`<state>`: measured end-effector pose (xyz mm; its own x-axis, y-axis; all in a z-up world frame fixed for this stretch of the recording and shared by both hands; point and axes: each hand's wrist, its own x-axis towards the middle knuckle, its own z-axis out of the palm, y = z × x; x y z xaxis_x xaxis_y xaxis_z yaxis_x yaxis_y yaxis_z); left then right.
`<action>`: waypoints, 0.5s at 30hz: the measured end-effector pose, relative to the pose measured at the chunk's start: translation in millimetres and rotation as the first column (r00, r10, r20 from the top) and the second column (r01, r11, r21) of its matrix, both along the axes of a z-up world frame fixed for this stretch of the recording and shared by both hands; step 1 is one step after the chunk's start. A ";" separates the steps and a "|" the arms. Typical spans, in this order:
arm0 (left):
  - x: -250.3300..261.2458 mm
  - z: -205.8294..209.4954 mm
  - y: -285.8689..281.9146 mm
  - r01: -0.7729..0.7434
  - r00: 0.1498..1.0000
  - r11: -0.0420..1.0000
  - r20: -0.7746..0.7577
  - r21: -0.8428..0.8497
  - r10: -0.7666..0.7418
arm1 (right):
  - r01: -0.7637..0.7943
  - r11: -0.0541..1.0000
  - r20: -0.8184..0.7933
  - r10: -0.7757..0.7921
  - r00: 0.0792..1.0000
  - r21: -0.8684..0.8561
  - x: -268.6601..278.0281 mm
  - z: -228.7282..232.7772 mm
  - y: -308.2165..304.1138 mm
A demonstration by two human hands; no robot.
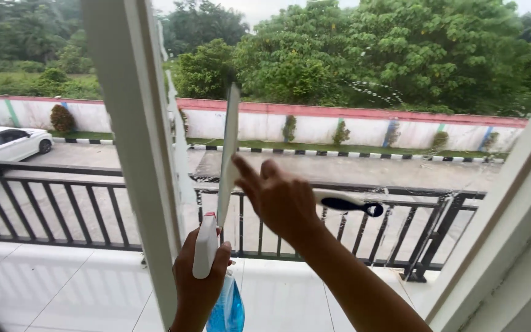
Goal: The person is cleaning the glass window panes using a spray bottle filled with blue cleaning liquid and a hand-held squeegee.
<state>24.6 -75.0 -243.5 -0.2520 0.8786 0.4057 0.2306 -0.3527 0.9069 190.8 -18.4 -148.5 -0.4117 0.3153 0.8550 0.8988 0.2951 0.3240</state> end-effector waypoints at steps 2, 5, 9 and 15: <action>-18.7 -28.2 13.0 -0.077 0.995 0.994 -0.058 0.076 0.081 | -0.113 0.993 0.066 0.115 0.991 -0.039 1.7 -40.8 10.9; -43.2 -46.0 15.7 -0.143 0.978 0.979 -0.132 0.146 0.163 | -0.112 0.993 0.133 0.117 0.984 -0.042 19.0 -41.0 8.3; -58.9 -53.8 13.4 -0.133 0.978 0.970 -0.134 0.203 0.162 | 0.068 0.998 0.052 -0.068 0.996 0.011 9.3 25.5 2.5; -55.5 -64.1 3.1 -0.074 0.995 0.959 -0.038 0.275 0.087 | -0.196 0.974 0.068 0.205 0.976 -0.109 -57.8 -56.6 -1.8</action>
